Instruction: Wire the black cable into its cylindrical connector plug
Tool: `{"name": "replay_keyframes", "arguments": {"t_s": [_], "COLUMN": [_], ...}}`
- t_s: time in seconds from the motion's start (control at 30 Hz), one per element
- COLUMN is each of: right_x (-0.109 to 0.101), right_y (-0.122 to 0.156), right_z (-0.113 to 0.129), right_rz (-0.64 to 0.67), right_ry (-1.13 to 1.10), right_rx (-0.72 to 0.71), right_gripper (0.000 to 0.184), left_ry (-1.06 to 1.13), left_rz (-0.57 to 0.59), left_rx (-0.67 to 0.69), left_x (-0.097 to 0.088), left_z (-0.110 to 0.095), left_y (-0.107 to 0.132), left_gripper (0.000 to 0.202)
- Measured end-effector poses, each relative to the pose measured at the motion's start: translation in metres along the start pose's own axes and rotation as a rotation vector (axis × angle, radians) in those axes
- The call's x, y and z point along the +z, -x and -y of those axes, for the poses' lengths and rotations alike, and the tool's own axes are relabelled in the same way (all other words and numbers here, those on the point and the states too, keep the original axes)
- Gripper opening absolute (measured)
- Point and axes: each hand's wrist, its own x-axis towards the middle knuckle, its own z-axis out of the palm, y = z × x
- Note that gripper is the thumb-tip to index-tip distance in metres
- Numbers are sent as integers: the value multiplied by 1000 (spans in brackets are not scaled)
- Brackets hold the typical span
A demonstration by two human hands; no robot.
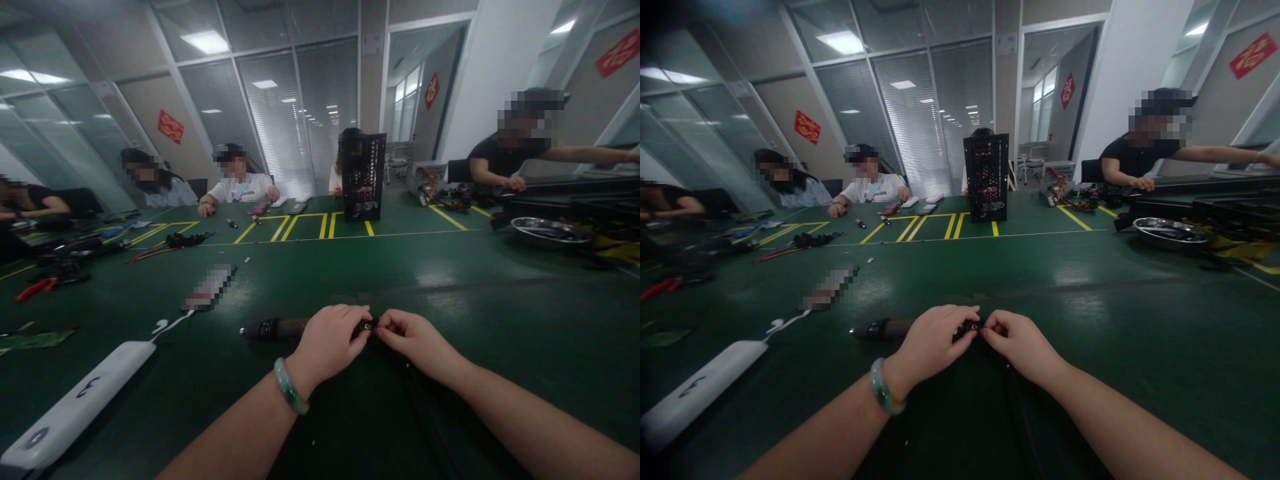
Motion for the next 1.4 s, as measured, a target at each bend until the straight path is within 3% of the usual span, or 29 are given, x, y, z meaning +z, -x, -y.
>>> {"name": "replay_keyframes", "arguments": {"t_s": [0.3, 0.53, 0.7, 0.93, 1.1, 1.3, 1.4], "right_x": [1, 0, 0, 0, 1, 1, 0], "right_y": [-1, 0, 0, 1, -1, -2, -2], "right_z": [-2, -1, -1, 0, -5, -4, -1], "right_rz": [-10, 2, 3, 12, 3, 1, 3], "right_ry": [-6, -4, -4, -16, -10, 2, 0], "right_rx": [-20, -11, -18, -4, -32, -10, -11], "right_gripper": [16, 16, 16, 15, 16, 15, 15], "left_ry": [15, -9, 15, 8, 13, 21, 9], "left_rz": [12, 0, 16, -3, 8, -11, -7], "left_rx": [52, -31, 33, 11, 17, -7, -2], "left_x": [0, 1, -1, -1, 0, 1, 1], "left_z": [0, 1, 0, -1, 0, -1, 0], "left_y": [0, 1, 0, 0, 0, 0, 0], "left_gripper": [17, 27, 15, 25, 14, 24, 19]}}
